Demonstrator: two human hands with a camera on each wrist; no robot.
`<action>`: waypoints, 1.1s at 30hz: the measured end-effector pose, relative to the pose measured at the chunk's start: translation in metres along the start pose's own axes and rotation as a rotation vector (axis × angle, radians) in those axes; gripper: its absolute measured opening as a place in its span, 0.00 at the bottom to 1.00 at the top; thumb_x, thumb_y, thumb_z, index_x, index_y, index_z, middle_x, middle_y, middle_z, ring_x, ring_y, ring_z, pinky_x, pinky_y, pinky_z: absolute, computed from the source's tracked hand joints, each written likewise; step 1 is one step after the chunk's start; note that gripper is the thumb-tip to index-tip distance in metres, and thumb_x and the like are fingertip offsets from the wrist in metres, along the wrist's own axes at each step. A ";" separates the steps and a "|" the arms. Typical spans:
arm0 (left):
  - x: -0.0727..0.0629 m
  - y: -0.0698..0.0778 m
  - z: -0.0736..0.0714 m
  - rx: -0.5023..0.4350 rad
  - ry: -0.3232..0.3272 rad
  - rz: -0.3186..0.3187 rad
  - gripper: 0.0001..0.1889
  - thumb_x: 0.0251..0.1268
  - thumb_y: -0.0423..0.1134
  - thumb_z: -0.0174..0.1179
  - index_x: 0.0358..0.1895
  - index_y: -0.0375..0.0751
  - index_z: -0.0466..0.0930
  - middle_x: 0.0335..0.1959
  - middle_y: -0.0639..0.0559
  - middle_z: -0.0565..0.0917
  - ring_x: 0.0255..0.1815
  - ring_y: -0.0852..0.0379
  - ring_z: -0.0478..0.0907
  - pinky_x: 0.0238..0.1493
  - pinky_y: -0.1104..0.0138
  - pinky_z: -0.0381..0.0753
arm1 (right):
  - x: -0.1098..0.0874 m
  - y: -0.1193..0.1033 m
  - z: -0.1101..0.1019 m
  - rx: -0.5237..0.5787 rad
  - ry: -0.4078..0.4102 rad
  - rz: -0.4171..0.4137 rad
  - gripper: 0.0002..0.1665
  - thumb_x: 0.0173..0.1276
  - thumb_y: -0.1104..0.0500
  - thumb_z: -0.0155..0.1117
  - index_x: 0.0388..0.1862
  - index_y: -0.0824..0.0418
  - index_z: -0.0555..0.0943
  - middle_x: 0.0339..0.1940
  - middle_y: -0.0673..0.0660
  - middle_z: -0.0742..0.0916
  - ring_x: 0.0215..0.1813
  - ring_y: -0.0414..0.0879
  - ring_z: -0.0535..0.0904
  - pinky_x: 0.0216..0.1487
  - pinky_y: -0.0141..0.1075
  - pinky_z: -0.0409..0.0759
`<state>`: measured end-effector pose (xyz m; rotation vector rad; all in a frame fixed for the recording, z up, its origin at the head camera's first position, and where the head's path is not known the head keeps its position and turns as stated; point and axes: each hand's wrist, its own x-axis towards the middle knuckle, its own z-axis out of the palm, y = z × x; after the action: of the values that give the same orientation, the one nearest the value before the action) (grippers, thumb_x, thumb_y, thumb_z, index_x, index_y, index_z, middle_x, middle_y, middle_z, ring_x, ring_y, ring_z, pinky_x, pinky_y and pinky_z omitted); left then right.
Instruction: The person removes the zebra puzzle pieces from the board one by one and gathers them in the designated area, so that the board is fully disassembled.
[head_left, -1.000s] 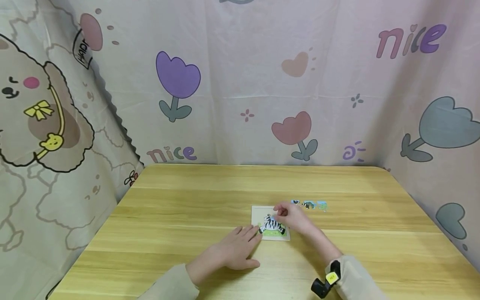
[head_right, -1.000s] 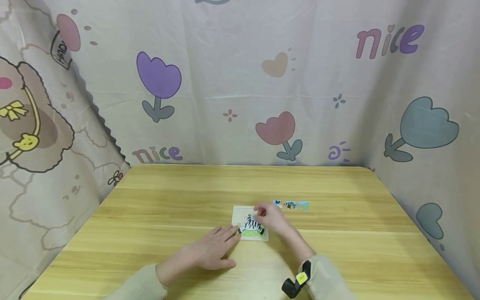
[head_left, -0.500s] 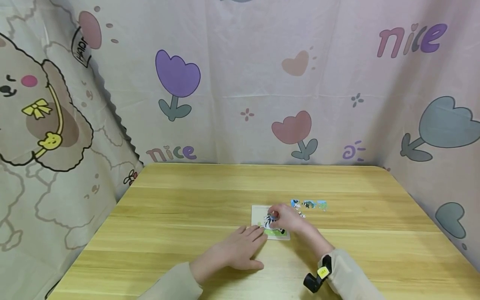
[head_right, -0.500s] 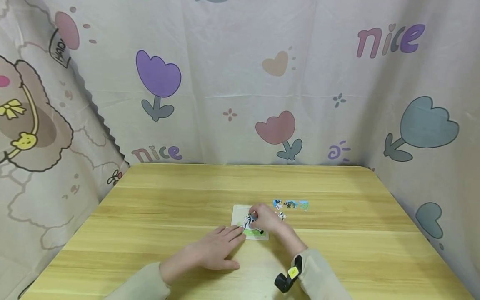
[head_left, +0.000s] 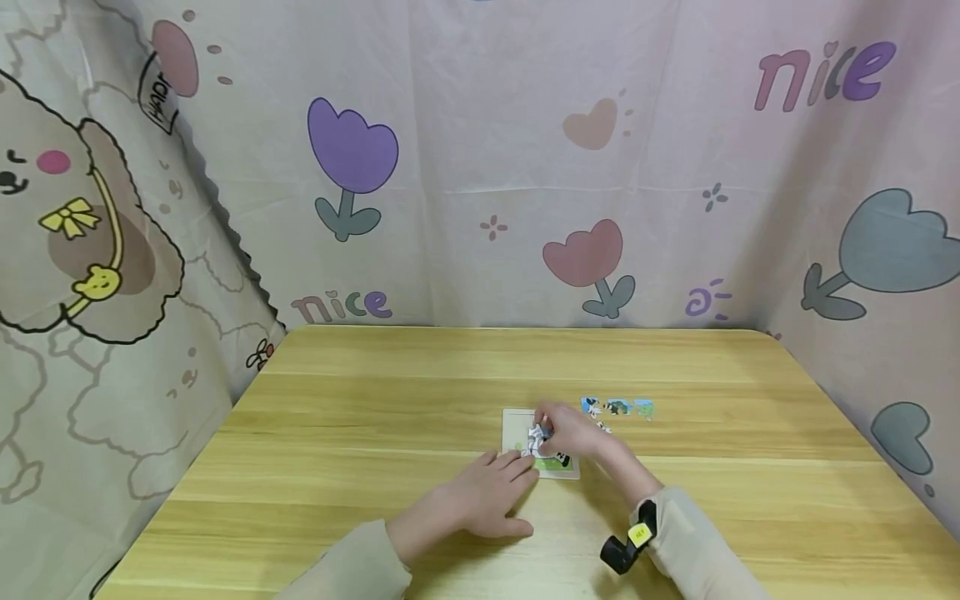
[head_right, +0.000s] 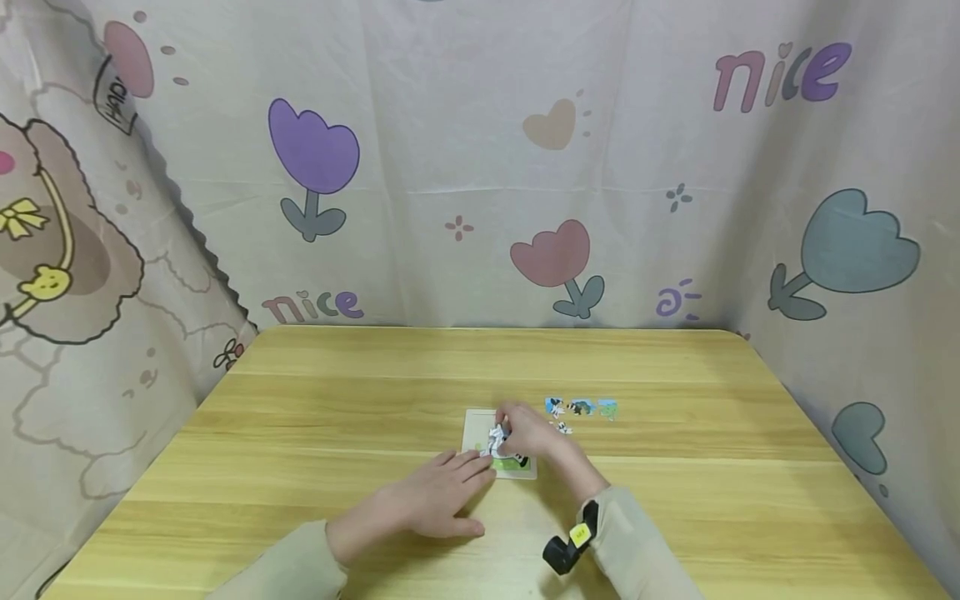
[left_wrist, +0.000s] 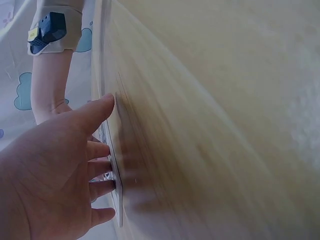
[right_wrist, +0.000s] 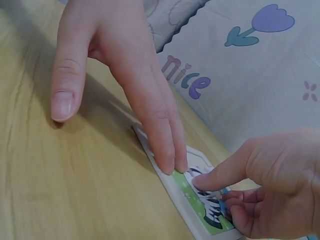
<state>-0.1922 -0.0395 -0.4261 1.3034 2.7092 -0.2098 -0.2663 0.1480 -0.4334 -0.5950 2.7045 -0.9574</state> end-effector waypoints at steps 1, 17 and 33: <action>0.000 0.000 0.000 -0.001 -0.001 0.000 0.39 0.62 0.67 0.45 0.69 0.45 0.59 0.71 0.50 0.58 0.71 0.51 0.54 0.66 0.53 0.59 | 0.000 0.001 0.000 0.004 0.008 -0.004 0.21 0.46 0.68 0.72 0.37 0.60 0.73 0.30 0.53 0.77 0.33 0.45 0.72 0.32 0.37 0.73; -0.002 -0.001 0.003 0.010 -0.011 0.005 0.39 0.62 0.67 0.43 0.71 0.46 0.56 0.72 0.50 0.56 0.71 0.51 0.52 0.67 0.54 0.58 | -0.010 0.017 -0.006 0.259 0.094 -0.082 0.12 0.57 0.69 0.65 0.35 0.64 0.71 0.27 0.52 0.76 0.30 0.44 0.71 0.29 0.31 0.73; -0.009 -0.006 0.006 -0.061 0.030 0.004 0.39 0.63 0.65 0.45 0.71 0.45 0.56 0.72 0.46 0.55 0.72 0.50 0.51 0.67 0.53 0.56 | -0.037 0.061 -0.044 0.268 0.214 -0.020 0.13 0.55 0.70 0.65 0.38 0.70 0.73 0.29 0.54 0.77 0.32 0.44 0.71 0.27 0.28 0.72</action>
<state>-0.1906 -0.0512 -0.4301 1.3055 2.7143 -0.1069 -0.2658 0.2317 -0.4361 -0.4914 2.6830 -1.4343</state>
